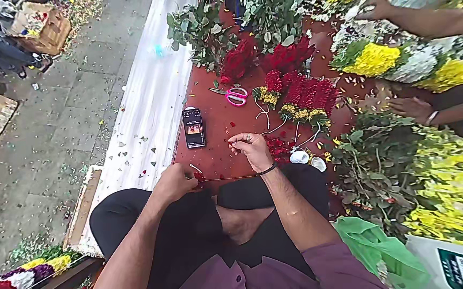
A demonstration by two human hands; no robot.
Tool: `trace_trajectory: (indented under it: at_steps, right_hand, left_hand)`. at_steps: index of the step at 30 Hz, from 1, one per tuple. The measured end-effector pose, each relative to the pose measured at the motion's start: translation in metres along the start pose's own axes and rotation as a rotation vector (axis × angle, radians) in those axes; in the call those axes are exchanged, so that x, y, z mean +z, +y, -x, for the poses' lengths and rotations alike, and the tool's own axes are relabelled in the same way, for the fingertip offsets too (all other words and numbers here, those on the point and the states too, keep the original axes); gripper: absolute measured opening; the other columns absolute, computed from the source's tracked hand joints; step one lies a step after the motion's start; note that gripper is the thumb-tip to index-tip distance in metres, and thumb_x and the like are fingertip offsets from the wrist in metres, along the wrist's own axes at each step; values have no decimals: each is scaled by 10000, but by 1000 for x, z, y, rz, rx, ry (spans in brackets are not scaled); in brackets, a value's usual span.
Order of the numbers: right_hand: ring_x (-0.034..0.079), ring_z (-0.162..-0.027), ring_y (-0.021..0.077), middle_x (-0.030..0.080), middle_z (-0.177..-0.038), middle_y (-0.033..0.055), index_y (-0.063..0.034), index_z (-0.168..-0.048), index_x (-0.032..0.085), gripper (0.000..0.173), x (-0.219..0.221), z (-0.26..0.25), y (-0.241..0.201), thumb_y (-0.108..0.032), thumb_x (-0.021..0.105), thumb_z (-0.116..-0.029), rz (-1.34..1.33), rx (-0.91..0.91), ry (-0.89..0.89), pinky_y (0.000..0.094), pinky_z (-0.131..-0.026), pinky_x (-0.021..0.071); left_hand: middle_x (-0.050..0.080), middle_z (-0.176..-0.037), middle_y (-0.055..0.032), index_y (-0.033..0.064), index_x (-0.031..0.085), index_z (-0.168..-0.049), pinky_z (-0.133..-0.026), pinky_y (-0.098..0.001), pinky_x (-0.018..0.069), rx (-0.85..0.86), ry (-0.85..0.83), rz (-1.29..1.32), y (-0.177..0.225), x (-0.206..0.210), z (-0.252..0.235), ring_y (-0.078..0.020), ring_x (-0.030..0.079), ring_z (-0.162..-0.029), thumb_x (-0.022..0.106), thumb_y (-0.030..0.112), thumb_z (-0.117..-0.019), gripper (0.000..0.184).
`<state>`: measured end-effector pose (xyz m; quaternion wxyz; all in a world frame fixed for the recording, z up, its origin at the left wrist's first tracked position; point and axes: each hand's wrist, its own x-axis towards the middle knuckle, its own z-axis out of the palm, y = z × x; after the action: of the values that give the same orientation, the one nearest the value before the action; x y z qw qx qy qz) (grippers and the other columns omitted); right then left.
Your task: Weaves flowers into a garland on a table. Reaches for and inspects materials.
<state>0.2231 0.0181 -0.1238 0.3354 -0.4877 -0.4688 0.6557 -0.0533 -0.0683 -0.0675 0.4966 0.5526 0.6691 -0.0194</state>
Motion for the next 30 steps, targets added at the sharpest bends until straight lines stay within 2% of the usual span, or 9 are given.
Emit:
trace_trajectory:
  at_steps: [2, 4, 6, 9, 13, 18, 21, 24, 30]
  right_hand:
    - [622, -624, 166, 725, -888, 113, -46, -1087, 747, 181, 0, 5, -2, -11, 619, -964, 48, -49, -17, 293, -569, 549]
    - [618, -624, 173, 729, -903, 108, -48, -1101, 747, 240, 0, 6, -6, 32, 633, -905, 106, -117, -42, 301, -556, 541]
    - [666, -718, 175, 735, -952, 80, -66, -1114, 740, 275, 0, 7, -10, 28, 662, -868, 173, -167, -70, 318, -625, 581]
    - [697, -757, 170, 743, -985, 55, -73, -1069, 752, 202, 4, 7, -13, -14, 727, -878, 221, -221, -56, 335, -652, 616]
    - [678, -751, 154, 727, -996, 48, -67, -1006, 764, 102, 11, 12, -14, -60, 700, -926, 227, -253, -35, 325, -649, 605]
    - [708, -785, 167, 741, -937, 67, -36, -1040, 738, 198, 21, 19, -12, 3, 750, -846, 152, -307, 4, 333, -688, 628]
    - [705, -753, 202, 732, -921, 100, -36, -1155, 661, 370, 27, 33, -19, 53, 761, -810, 65, -245, -39, 340, -627, 619]
    - [707, -770, 225, 732, -936, 123, -36, -1186, 638, 429, 35, 47, -21, 65, 775, -792, -15, -177, -92, 363, -653, 619]
    - [733, -768, 284, 742, -876, 150, -22, -1211, 613, 476, 59, 69, -9, 27, 816, -783, -42, 17, -196, 441, -728, 644]
  left_hand:
    - [678, -729, -21, 163, 747, -824, -668, -529, 531, -2, -1, -5, -1, 0, 0, -203, 643, -687, 725, 327, -872, 173]
    - [681, -733, -20, 164, 747, -819, -678, -530, 531, -12, -3, -5, 0, -1, 0, -202, 646, -697, 724, 330, -870, 175]
    - [679, -727, -16, 160, 745, -813, -673, -524, 531, -14, -9, -3, 0, -1, -1, -197, 645, -691, 721, 328, -868, 178]
    - [676, -726, -23, 157, 749, -825, -670, -528, 533, -13, -13, -7, 0, 0, -2, -206, 646, -692, 721, 327, -869, 177]
    - [676, -730, -28, 155, 748, -825, -674, -534, 530, -16, -8, -9, 1, 0, -2, -209, 645, -698, 722, 321, -869, 173]
    - [700, -760, -25, 160, 761, -858, -697, -536, 549, -20, 8, -9, 2, 0, -2, -205, 666, -721, 726, 340, -875, 183]
    - [689, -729, -26, 160, 753, -817, -675, -533, 545, -23, 30, 8, 5, 2, 1, -199, 660, -695, 743, 331, -873, 180]
    - [672, -671, -6, 173, 749, -768, -615, -505, 531, -1, 54, 56, 4, 5, 2, -175, 638, -628, 765, 341, -865, 195]
    - [698, -703, 19, 165, 790, -862, -592, -398, 537, 109, 46, 204, 6, 8, 4, -110, 626, -602, 718, 263, -937, 142]
